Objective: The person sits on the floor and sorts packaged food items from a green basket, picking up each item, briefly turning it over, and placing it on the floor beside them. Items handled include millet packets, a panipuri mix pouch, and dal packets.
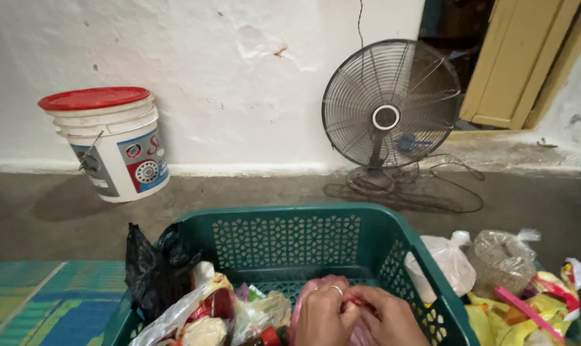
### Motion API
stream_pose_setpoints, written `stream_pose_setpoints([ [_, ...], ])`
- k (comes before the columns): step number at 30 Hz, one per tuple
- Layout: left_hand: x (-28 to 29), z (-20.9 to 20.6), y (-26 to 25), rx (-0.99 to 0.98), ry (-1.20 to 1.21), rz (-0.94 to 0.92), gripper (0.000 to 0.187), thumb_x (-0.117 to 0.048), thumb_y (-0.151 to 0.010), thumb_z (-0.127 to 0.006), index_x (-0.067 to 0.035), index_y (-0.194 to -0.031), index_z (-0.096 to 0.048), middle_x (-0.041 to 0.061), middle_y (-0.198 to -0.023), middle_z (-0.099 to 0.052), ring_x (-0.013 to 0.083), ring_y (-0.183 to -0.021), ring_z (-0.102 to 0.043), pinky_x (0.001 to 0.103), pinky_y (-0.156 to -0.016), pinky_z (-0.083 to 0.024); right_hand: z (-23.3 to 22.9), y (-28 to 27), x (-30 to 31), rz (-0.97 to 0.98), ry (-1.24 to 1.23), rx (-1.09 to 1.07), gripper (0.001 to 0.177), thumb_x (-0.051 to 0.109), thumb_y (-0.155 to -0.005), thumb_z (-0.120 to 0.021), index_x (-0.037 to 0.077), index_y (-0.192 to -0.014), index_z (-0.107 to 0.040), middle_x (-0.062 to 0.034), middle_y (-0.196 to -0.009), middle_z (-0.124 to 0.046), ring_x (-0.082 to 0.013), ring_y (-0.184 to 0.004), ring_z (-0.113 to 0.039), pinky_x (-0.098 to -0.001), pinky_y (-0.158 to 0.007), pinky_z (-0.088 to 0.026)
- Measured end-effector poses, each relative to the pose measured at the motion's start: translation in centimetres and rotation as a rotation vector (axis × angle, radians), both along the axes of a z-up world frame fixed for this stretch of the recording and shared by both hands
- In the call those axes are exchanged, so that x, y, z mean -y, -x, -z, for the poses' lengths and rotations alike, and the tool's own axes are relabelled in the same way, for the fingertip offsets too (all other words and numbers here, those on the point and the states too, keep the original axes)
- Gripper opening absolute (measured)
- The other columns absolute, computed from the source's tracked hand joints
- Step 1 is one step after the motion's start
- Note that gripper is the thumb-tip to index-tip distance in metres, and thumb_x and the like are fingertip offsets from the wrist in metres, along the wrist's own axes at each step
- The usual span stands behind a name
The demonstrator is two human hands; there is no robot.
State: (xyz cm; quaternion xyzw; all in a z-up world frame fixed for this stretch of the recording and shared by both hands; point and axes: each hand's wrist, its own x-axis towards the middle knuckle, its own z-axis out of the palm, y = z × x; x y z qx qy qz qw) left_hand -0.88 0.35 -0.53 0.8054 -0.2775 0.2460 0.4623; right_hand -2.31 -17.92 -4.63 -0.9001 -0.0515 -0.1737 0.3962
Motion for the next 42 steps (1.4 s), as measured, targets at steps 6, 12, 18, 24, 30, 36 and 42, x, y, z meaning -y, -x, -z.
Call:
stream_pose_setpoints([
  [6,1.9,-2.5,-1.0,0.101,0.17,-0.047,0.01,-0.011,-0.07,-0.073,-0.005,-0.077,-0.068,0.015,-0.077,-0.071,0.0363,-0.074,-0.07,0.048,-0.067,-0.053,-2.6,-0.9,-1.0,0.192,-0.246,0.151,0.021,0.009,-0.087,-0.072,0.008,-0.107,-0.078,-0.0058,-0.1,-0.079,-0.0154,-0.092,-0.077,-0.0286,-0.081,-0.06],
  [12,1.5,-12.1,1.2,0.096,0.332,-0.006,0.011,-0.014,-0.078,-0.074,-0.005,-0.077,-0.067,0.013,-0.074,-0.068,0.0317,-0.069,-0.068,0.043,-0.063,-0.053,-14.2,1.9,-3.5,0.221,-0.396,0.262,0.024,0.007,-0.093,-0.065,0.005,-0.113,-0.077,-0.0036,-0.099,-0.079,-0.0098,-0.084,-0.07,-0.0253,-0.073,-0.056],
  [18,1.3,-23.8,7.1,0.166,0.48,0.161,0.011,-0.011,-0.082,-0.071,-0.005,-0.081,-0.063,0.01,-0.075,-0.065,0.0242,-0.065,-0.066,0.037,-0.06,-0.053,-26.7,8.9,-3.6,0.122,-0.524,0.338,0.023,0.006,-0.096,-0.062,0.0,-0.114,-0.075,-0.0011,-0.1,-0.076,-0.0079,-0.087,-0.067,-0.0243,-0.076,-0.056],
  [24,1.5,-26.3,14.6,0.142,0.525,0.343,0.014,-0.016,-0.087,-0.07,-0.006,-0.085,-0.06,0.008,-0.079,-0.064,0.0218,-0.066,-0.066,0.034,-0.063,-0.055,-30.7,18.7,-3.2,0.175,-0.315,0.396,0.022,0.005,-0.098,-0.062,-0.001,-0.114,-0.076,-0.0028,-0.105,-0.076,-0.007,-0.09,-0.065,-0.0236,-0.08,-0.053],
  [30,1.2,-24.2,22.3,0.081,0.485,0.465,0.019,-0.024,-0.093,-0.069,-0.008,-0.085,-0.063,0.008,-0.078,-0.068,0.0195,-0.072,-0.069,0.032,-0.07,-0.057,-27.3,26.6,0.1,0.279,-0.565,0.092,0.026,0.004,-0.101,-0.058,-0.004,-0.119,-0.074,-0.0154,-0.101,-0.076,-0.0196,-0.085,-0.07,-0.0343,-0.075,-0.056],
  [36,-0.7,-19.6,27.6,-0.279,0.256,0.683,0.024,-0.024,-0.093,-0.069,-0.004,-0.083,-0.064,0.011,-0.077,-0.067,0.0218,-0.072,-0.068,0.034,-0.067,-0.054,-14.6,31.5,9.5,0.317,-0.307,0.038,0.037,-0.006,-0.086,-0.072,-0.001,-0.122,-0.077,-0.016,-0.101,-0.079,-0.0195,-0.09,-0.073,-0.0356,-0.083,-0.06],
  [42,-1.4,-18.4,29.6,-0.173,0.192,0.661,0.016,-0.02,-0.087,-0.071,-0.006,-0.093,-0.068,0.01,-0.092,-0.07,0.0209,-0.085,-0.071,0.033,-0.076,-0.058,-15.7,35.4,4.8,0.116,-0.079,0.415,0.03,0.002,-0.089,-0.074,0.001,-0.118,-0.079,-0.0105,-0.107,-0.08,-0.015,-0.101,-0.077,-0.0299,-0.095,-0.058],
])
